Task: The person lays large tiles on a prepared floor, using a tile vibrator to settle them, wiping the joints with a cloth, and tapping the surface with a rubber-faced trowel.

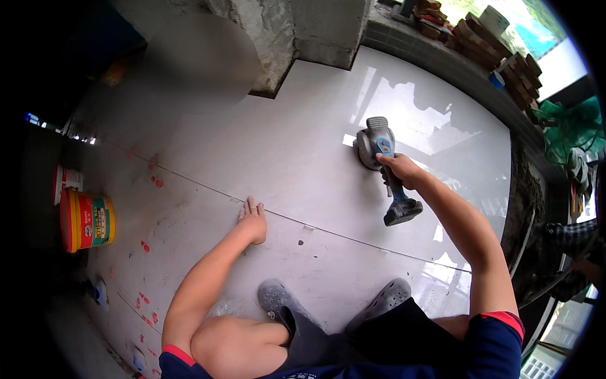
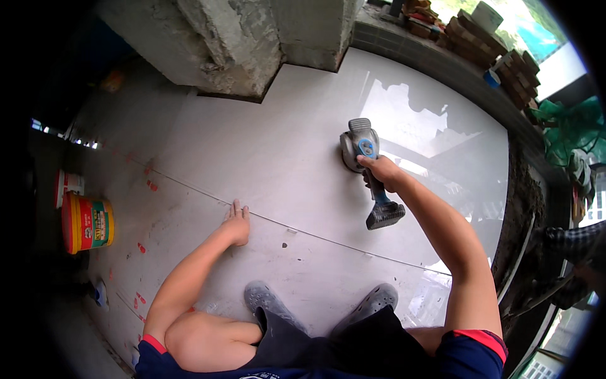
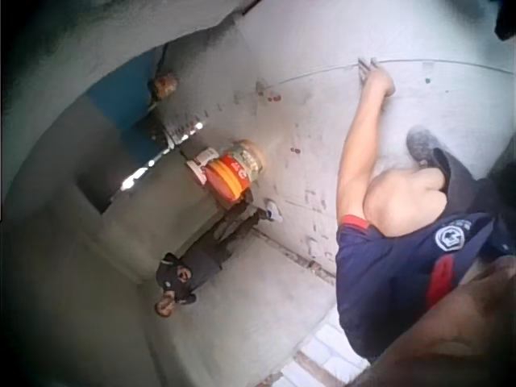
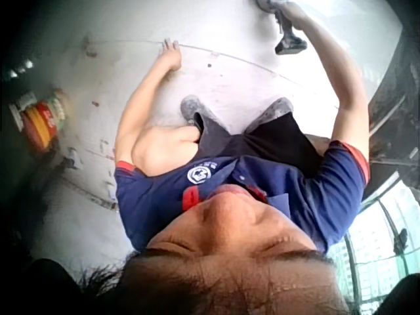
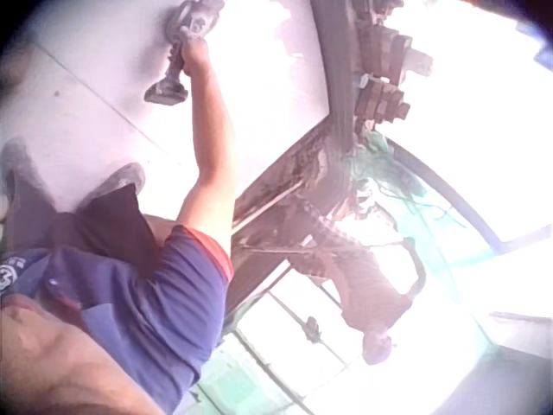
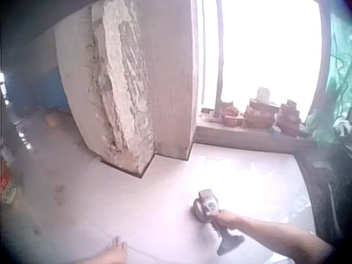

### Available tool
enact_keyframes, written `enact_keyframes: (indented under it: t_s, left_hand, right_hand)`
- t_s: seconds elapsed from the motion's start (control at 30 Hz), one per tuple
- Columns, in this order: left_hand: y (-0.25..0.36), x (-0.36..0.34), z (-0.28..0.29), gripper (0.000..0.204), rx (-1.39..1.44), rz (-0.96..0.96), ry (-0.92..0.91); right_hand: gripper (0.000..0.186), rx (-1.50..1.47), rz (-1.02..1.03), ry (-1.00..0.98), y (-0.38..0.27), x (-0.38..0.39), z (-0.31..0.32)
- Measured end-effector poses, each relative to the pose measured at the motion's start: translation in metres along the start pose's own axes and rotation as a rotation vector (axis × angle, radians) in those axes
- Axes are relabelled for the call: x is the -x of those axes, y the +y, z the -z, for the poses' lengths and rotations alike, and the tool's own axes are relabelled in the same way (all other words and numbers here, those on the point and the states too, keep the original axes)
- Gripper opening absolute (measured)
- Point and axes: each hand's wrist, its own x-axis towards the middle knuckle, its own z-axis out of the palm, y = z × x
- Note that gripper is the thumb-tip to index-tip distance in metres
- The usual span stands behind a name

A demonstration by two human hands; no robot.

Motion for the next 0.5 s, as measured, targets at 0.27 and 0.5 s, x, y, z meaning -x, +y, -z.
enact_keyframes:
  t_s: [0.27, 0.5]
  left_hand:
    - [-0.010, 0.008, 0.006, 0.068, -0.036, -0.090, 0.178]
    - [0.076, 0.004, 0.012, 0.014, 0.004, -0.678, 0.607]
  right_hand:
    - [0.043, 0.399, 0.039, 0.122, 0.031, 0.030, 0.070]
    - [0.050, 0.430, 0.050, 0.317, 0.098, 0.063, 0.151]
